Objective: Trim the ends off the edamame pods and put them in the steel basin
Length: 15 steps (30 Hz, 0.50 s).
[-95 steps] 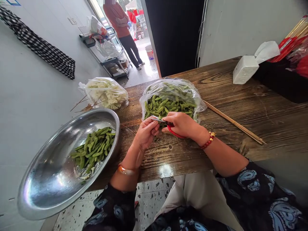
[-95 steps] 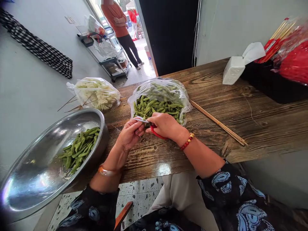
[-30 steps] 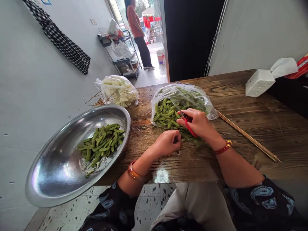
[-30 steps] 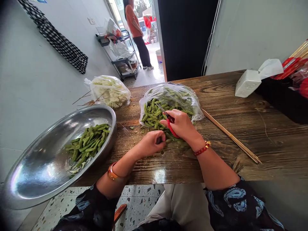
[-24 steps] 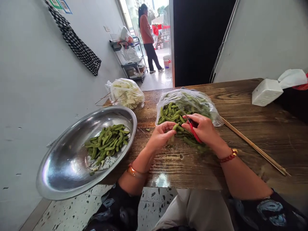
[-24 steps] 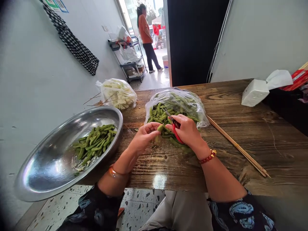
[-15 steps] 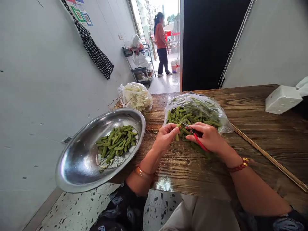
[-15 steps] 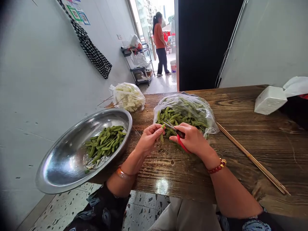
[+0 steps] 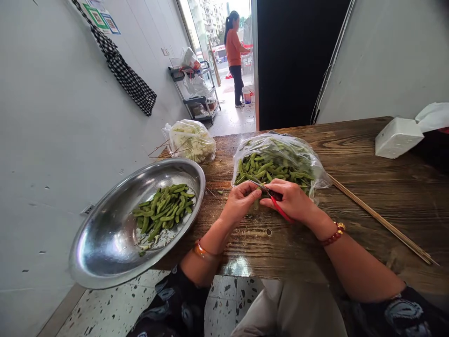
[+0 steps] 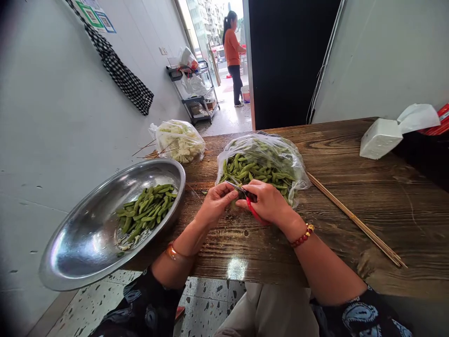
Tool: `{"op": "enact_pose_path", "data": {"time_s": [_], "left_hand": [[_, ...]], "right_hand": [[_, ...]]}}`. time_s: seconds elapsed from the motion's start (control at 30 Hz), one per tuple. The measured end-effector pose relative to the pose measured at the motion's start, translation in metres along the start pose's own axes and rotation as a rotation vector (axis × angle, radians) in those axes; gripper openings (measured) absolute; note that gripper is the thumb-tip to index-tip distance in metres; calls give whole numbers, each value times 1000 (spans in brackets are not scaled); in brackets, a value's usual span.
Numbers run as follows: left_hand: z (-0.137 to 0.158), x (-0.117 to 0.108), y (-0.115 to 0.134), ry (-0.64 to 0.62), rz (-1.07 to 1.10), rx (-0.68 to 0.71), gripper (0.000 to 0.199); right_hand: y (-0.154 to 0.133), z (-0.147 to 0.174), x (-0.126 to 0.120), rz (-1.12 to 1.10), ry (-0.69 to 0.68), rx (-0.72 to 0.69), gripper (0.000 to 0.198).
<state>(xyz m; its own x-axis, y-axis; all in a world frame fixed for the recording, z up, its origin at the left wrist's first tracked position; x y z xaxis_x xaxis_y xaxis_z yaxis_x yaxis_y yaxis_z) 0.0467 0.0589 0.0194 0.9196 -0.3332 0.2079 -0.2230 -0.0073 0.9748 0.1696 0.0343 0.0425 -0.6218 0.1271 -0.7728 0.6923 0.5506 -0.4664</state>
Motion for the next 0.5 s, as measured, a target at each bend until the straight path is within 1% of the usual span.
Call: {"op": "enact_pose_path", "data": {"time_s": [0.17, 0.37, 0.43, 0.5], "left_hand": [[-1, -2, 4, -43, -52, 4, 25], [-1, -6, 0, -65, -84, -65, 27], [-1, -8, -1, -59, -69, -87, 27], [-2, -12, 0, -26, -32, -99, 27]], "right_hand": [[0, 0, -2, 28, -24, 9, 23], [0, 1, 0, 64, -90, 15, 19], [0, 1, 0, 72, -98, 16, 19], [1, 0, 1, 69, -99, 16, 19]]}}
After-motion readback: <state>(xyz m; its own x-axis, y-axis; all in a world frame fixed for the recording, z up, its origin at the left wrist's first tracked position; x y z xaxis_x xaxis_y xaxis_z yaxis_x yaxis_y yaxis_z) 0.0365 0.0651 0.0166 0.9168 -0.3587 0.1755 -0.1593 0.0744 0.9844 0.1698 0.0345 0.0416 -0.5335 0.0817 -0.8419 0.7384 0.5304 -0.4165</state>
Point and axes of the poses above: each hand's wrist, its own z-axis away from the middle knuckle, its own x-axis out of the palm, y = z × x, the point moved 8 cm from there along -z, towards the middle knuckle, and after that the axes turned 10 degrees about z, right-handed, at the moved point
